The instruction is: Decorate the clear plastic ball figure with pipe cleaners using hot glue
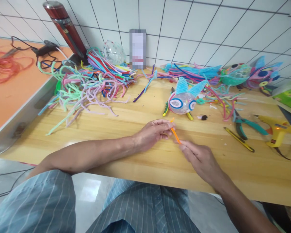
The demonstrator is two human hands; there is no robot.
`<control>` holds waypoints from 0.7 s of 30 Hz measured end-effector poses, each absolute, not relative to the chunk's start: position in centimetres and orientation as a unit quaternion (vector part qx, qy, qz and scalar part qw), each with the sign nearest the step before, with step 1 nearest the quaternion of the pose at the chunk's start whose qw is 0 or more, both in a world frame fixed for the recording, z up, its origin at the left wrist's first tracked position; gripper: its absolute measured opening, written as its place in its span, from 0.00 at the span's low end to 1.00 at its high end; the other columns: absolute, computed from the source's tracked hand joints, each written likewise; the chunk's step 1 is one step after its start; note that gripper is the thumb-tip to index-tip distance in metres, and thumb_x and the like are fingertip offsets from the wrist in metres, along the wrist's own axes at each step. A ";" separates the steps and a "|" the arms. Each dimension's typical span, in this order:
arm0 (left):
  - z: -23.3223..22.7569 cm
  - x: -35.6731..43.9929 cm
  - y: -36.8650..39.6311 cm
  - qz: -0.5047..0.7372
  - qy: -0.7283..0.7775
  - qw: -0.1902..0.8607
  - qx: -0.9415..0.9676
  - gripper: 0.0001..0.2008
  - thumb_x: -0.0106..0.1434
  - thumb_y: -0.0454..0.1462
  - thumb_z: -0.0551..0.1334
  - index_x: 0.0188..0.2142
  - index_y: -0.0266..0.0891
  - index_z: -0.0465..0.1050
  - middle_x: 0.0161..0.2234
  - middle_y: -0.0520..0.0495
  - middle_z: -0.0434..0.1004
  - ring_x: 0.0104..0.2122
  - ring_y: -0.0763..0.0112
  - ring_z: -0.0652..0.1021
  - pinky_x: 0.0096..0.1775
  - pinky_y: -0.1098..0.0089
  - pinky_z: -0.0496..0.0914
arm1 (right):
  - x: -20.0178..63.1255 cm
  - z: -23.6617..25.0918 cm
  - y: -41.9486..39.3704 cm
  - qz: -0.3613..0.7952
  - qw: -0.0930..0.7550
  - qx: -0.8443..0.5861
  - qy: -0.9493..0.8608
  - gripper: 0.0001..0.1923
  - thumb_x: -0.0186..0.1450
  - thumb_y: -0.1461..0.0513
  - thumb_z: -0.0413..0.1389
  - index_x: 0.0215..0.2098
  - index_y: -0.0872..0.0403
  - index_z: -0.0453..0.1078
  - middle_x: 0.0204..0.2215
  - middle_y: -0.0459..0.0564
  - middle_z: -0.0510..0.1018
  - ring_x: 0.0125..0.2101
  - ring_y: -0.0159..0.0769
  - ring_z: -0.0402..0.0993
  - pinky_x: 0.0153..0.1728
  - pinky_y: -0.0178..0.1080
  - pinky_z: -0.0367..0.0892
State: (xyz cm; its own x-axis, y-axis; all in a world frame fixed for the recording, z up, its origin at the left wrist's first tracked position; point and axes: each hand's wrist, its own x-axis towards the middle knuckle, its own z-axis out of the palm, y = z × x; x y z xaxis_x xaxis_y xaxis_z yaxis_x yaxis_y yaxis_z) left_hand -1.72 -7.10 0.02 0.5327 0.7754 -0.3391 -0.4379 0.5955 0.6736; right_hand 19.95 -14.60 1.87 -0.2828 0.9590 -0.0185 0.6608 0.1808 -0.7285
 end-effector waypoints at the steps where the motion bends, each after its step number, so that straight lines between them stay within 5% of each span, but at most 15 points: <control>1: 0.3 -1.7 -7.2 0.365 0.308 0.839 0.263 0.20 0.50 0.44 0.82 0.36 0.35 0.83 0.36 0.50 0.84 0.31 0.79 0.79 0.35 0.75 0.69 | 19.8 2.2 -14.9 0.374 0.226 -0.564 -0.700 0.23 0.76 0.48 0.50 0.49 0.51 0.83 0.20 0.43 0.74 0.21 0.33 0.69 0.25 0.36 0.62; 4: 1.1 -1.8 -7.3 0.359 0.277 0.850 0.266 0.20 0.50 0.43 0.83 0.36 0.36 0.81 0.36 0.51 0.84 0.32 0.78 0.80 0.36 0.74 0.70 | 19.8 2.9 -15.7 0.512 0.228 -0.575 -0.596 0.28 0.74 0.43 0.51 0.49 0.55 0.82 0.16 0.39 0.61 0.19 0.29 0.57 0.24 0.35 0.55; 10: 1.3 -1.8 -7.3 0.361 0.261 0.848 0.288 0.24 0.49 0.44 0.84 0.35 0.37 0.75 0.33 0.52 0.83 0.29 0.78 0.80 0.35 0.74 0.72 | 19.2 2.4 -16.6 0.643 0.260 -0.552 -0.463 0.33 0.67 0.37 0.58 0.44 0.58 0.80 0.15 0.35 0.53 0.19 0.27 0.46 0.24 0.35 0.47; 21: -0.4 -1.3 -6.9 0.408 0.351 0.746 0.393 0.24 0.50 0.48 0.81 0.32 0.36 0.74 0.27 0.52 0.80 0.25 0.79 0.76 0.31 0.75 0.69 | 19.0 0.9 -17.5 0.486 0.279 -0.650 -0.513 0.34 0.67 0.36 0.55 0.44 0.56 0.82 0.17 0.39 0.56 0.19 0.29 0.52 0.22 0.36 0.49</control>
State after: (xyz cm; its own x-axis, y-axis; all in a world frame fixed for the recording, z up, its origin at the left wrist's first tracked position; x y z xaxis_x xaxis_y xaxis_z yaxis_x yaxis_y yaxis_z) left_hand -1.28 -6.86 -0.43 0.4216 0.8840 -0.2020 -0.3323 0.3578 0.8727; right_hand 19.03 -17.46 0.92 0.0019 0.9384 -0.3454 0.3963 -0.3179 -0.8614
